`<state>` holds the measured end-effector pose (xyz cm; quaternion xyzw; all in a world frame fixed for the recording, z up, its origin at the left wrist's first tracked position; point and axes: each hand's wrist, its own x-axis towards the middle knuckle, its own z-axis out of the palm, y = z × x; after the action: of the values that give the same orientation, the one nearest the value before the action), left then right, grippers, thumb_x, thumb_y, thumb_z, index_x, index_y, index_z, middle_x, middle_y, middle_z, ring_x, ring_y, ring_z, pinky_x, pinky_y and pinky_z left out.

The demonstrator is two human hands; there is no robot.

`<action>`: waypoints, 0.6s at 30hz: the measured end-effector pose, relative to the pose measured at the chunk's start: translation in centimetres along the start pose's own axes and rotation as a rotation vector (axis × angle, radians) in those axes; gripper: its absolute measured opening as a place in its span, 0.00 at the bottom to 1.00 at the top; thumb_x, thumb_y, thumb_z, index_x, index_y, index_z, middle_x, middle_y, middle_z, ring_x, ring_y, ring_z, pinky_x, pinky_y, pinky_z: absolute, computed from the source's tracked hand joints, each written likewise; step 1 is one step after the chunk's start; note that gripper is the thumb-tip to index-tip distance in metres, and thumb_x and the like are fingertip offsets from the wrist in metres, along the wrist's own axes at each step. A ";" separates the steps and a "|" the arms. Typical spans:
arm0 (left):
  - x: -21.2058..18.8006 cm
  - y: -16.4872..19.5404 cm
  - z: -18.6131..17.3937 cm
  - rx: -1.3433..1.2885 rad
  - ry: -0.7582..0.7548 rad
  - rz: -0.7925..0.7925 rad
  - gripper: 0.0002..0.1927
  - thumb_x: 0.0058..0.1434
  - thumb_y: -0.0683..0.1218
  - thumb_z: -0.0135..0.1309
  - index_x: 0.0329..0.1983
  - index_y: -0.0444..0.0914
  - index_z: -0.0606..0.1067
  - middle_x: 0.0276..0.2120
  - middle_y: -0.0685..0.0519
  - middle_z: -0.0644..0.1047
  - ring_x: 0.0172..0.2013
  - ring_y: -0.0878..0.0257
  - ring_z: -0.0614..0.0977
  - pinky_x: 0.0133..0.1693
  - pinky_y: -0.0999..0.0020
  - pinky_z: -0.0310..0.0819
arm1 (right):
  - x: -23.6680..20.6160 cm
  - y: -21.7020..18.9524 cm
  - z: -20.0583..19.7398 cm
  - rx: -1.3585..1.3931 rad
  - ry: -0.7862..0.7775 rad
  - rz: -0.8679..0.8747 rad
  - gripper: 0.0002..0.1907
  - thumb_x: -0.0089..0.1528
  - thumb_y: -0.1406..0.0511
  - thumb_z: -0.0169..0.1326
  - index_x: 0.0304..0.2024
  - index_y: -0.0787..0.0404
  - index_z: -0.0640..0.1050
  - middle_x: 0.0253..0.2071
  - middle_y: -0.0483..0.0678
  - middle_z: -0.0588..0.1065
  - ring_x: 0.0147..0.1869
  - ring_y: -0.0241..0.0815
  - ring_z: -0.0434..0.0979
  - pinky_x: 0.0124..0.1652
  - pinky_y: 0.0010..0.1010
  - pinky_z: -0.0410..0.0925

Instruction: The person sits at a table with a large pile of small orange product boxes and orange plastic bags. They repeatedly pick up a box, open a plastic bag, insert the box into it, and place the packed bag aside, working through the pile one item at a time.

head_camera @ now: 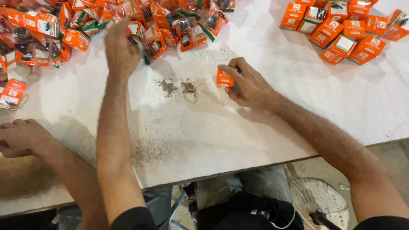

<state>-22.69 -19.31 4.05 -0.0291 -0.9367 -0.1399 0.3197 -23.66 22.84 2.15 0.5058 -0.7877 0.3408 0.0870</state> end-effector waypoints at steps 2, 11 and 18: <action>1.3 -1.0 0.5 0.198 -0.038 0.198 0.32 0.63 0.43 0.56 0.72 0.35 0.68 0.67 0.40 0.72 0.65 0.45 0.69 0.65 0.44 0.58 | 0.2 0.0 0.0 0.012 -0.017 0.004 0.35 0.58 0.69 0.61 0.67 0.62 0.67 0.55 0.59 0.65 0.51 0.56 0.72 0.46 0.41 0.71; -3.3 2.0 0.8 0.438 0.062 -0.111 0.25 0.59 0.53 0.67 0.50 0.34 0.71 0.48 0.44 0.73 0.58 0.43 0.69 0.60 0.27 0.46 | -0.5 0.7 -0.6 0.133 -0.052 0.045 0.37 0.53 0.66 0.59 0.65 0.64 0.67 0.54 0.58 0.67 0.54 0.58 0.71 0.51 0.43 0.69; -12.5 11.2 -1.6 0.311 -0.051 -0.303 0.18 0.64 0.50 0.57 0.49 0.32 0.71 0.51 0.38 0.71 0.55 0.42 0.71 0.54 0.43 0.62 | -1.0 -0.7 -0.2 0.021 -0.089 -0.162 0.31 0.49 0.61 0.61 0.55 0.60 0.73 0.64 0.61 0.64 0.65 0.60 0.68 0.62 0.49 0.65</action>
<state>-10.22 -8.57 0.42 0.1582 -0.9484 -0.0392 0.2719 -22.65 23.52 2.08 0.5832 -0.7437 0.3182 0.0740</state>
